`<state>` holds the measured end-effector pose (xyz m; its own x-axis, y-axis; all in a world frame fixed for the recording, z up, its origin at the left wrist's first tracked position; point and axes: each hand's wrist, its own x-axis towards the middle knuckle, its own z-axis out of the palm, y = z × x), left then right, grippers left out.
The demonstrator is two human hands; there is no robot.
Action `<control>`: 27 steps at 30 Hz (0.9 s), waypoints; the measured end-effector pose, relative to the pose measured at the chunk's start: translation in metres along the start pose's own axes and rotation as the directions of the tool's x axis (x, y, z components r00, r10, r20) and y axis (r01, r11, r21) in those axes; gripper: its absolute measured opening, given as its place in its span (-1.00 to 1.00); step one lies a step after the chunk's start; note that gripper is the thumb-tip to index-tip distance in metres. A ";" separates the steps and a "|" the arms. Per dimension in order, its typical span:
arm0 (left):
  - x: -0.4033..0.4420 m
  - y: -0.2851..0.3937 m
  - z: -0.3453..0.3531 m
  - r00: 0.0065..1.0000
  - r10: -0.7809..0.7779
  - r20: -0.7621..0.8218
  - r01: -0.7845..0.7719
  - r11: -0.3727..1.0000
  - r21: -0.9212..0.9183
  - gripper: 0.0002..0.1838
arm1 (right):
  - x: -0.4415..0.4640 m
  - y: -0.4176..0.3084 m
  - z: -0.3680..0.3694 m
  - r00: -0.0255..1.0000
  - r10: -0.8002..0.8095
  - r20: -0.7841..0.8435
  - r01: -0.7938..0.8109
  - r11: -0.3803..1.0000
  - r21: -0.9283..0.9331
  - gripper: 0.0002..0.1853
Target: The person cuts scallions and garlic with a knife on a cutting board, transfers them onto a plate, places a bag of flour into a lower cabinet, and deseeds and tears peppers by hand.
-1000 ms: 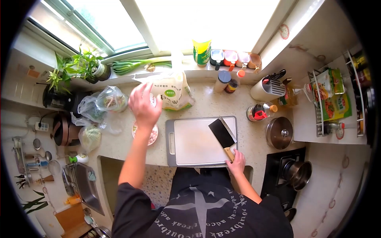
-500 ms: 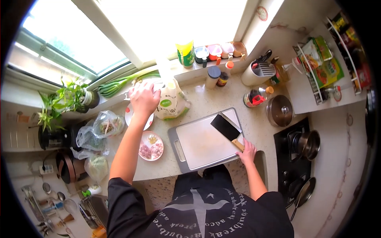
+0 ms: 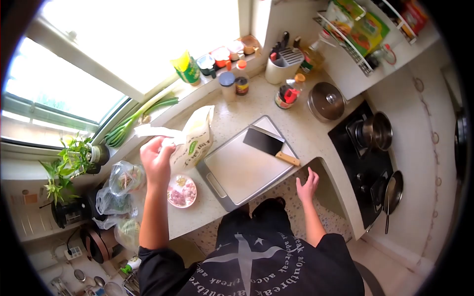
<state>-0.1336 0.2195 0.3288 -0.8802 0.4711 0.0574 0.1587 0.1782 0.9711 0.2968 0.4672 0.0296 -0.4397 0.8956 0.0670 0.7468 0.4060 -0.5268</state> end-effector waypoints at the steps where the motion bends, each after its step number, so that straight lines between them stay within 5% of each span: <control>1: -0.011 0.017 0.003 1.000 0.000 0.024 0.002 0.999 -0.052 -0.77 | -0.017 0.027 0.005 0.995 0.096 -0.032 -0.095 0.995 0.042 -0.20; 3: -0.036 0.056 0.020 1.000 0.000 0.015 0.003 0.982 -0.186 -0.68 | -0.051 0.096 0.022 0.953 0.291 -0.087 -0.278 0.951 0.135 -0.23; 4: -0.049 0.069 0.025 1.000 0.014 0.025 -0.009 0.982 -0.189 -0.65 | -0.063 0.117 0.018 0.865 0.502 -0.014 -0.472 0.822 0.318 -0.30; 6: -0.080 0.095 0.043 1.000 0.010 -0.027 -0.015 0.981 -0.196 -0.56 | -0.079 0.149 -0.006 0.588 0.781 0.212 -0.717 0.383 0.582 -0.29; 7: -0.094 0.100 0.038 0.995 0.050 0.081 -0.041 0.994 -0.106 -0.52 | -0.088 0.167 -0.018 0.423 0.833 0.356 -0.753 0.105 0.649 -0.29; 8: -0.111 0.101 0.036 0.990 0.041 0.138 -0.022 0.991 -0.135 -0.53 | -0.095 0.189 -0.021 0.326 0.845 0.424 -0.715 -0.073 0.696 -0.26; 9: -0.129 0.102 0.042 0.980 0.026 0.195 0.006 0.987 -0.160 -0.53 | -0.104 0.212 -0.025 0.342 0.814 0.469 -0.612 -0.186 0.769 -0.26; 11: -0.169 0.112 0.077 1.000 -0.004 0.024 0.010 0.966 -0.257 -0.57 | -0.122 0.260 -0.036 0.399 0.746 0.533 -0.370 -0.401 0.838 -0.25; 15: -0.229 0.111 0.121 0.997 -0.032 0.074 0.052 0.952 -0.301 -0.67 | -0.122 0.299 -0.059 0.390 0.732 0.559 0.003 -0.608 0.794 -0.31; 21: -0.299 0.087 0.204 0.963 -0.160 0.219 0.170 0.985 -0.026 -0.78 | -0.126 0.330 -0.066 0.443 0.689 0.573 0.113 -0.677 0.727 -0.28; 25: -0.340 0.061 0.252 0.832 -0.362 0.420 0.325 0.932 0.159 -0.81 | -0.114 0.337 -0.063 0.488 0.661 0.570 0.279 -0.737 0.615 -0.23; 27: -0.355 0.035 0.273 0.777 -0.303 0.551 0.180 0.947 0.267 -0.81 | -0.106 0.342 -0.061 0.511 0.658 0.553 0.339 -0.745 0.575 -0.20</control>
<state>0.3065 0.2942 0.2787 -0.4858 0.7885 -0.3772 0.1111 0.4838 0.8681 0.6290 0.5225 -0.1058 -0.0089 0.6244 -0.7811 -0.9920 -0.1037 -0.0716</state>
